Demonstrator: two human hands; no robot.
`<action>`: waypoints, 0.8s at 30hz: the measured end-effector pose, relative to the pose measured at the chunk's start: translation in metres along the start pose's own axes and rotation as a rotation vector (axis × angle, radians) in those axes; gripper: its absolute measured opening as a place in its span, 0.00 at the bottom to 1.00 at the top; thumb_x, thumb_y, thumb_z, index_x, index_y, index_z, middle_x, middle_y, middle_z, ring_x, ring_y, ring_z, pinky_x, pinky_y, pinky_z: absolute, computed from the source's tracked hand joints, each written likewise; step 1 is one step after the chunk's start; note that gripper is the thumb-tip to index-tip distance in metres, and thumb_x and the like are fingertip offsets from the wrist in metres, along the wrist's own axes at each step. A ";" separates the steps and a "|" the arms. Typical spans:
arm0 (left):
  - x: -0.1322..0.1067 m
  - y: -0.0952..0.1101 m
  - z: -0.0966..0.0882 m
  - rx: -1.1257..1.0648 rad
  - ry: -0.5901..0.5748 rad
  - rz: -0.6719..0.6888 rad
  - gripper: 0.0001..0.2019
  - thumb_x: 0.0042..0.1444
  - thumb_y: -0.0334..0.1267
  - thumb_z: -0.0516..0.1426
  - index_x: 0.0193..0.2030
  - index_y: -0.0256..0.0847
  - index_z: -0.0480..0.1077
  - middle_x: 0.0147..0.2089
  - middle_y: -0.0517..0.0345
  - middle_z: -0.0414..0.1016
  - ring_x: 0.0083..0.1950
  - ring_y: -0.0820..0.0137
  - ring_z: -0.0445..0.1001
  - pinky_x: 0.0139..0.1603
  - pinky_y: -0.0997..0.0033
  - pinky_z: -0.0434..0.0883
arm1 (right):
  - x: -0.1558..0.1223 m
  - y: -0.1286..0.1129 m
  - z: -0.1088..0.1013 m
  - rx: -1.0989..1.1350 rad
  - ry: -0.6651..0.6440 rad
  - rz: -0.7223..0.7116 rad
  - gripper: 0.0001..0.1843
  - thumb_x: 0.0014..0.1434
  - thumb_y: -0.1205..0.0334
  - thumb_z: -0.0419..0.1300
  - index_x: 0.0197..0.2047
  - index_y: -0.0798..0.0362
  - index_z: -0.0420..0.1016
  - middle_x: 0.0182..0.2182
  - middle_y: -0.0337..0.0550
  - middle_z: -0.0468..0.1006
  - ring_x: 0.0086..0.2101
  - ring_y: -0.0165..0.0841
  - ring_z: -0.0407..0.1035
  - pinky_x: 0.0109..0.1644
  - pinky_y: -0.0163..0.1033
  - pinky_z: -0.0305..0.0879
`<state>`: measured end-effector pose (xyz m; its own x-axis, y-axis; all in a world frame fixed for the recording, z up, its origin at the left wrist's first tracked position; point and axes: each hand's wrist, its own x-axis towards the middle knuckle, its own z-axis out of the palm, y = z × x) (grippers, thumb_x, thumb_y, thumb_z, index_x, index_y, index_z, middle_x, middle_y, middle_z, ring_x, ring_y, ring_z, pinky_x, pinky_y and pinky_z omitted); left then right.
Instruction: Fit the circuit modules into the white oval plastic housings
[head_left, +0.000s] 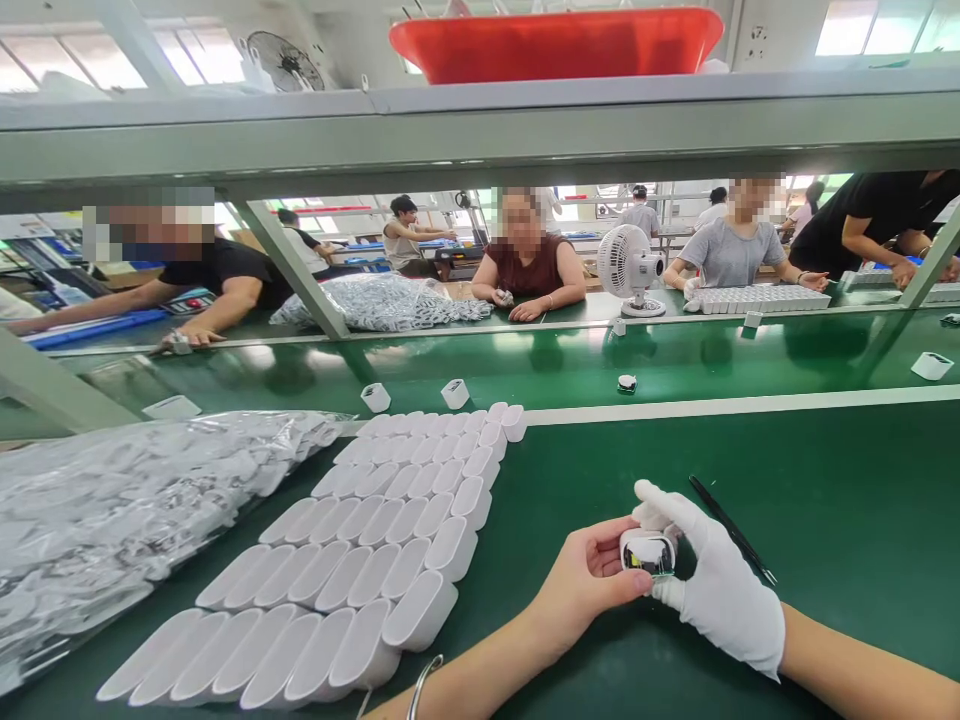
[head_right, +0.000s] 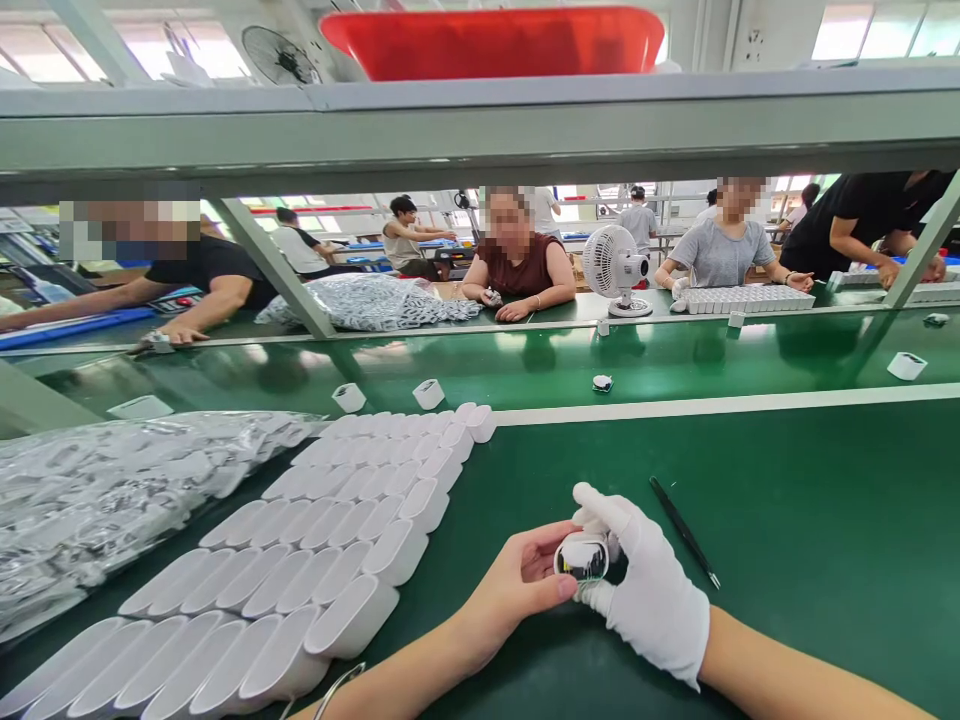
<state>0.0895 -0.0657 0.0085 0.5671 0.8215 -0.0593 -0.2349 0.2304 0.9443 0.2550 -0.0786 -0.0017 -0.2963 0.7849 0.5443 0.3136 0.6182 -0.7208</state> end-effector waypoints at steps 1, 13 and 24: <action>0.000 0.000 0.000 0.002 0.007 -0.004 0.30 0.38 0.44 0.69 0.49 0.33 0.73 0.45 0.46 0.76 0.47 0.59 0.72 0.49 0.66 0.66 | 0.001 0.000 -0.001 -0.003 -0.013 0.001 0.27 0.53 0.69 0.61 0.55 0.42 0.65 0.40 0.41 0.71 0.37 0.31 0.68 0.42 0.39 0.69; 0.001 -0.009 -0.005 -0.026 0.100 -0.003 0.36 0.32 0.38 0.72 0.51 0.33 0.71 0.48 0.44 0.75 0.51 0.55 0.71 0.55 0.58 0.65 | 0.002 -0.003 -0.001 -0.040 0.012 -0.127 0.20 0.55 0.72 0.57 0.48 0.42 0.71 0.37 0.41 0.68 0.37 0.31 0.68 0.40 0.38 0.69; 0.002 -0.006 -0.006 0.008 0.247 0.018 0.34 0.32 0.37 0.71 0.51 0.33 0.71 0.49 0.44 0.76 0.52 0.53 0.72 0.57 0.56 0.65 | 0.002 0.002 -0.014 0.290 -0.177 0.178 0.39 0.53 0.64 0.62 0.65 0.40 0.50 0.59 0.48 0.58 0.53 0.36 0.62 0.57 0.49 0.60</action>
<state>0.0873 -0.0625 0.0007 0.3525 0.9283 -0.1186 -0.2368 0.2111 0.9483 0.2674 -0.0746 0.0038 -0.4190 0.8437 0.3354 0.1131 0.4150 -0.9027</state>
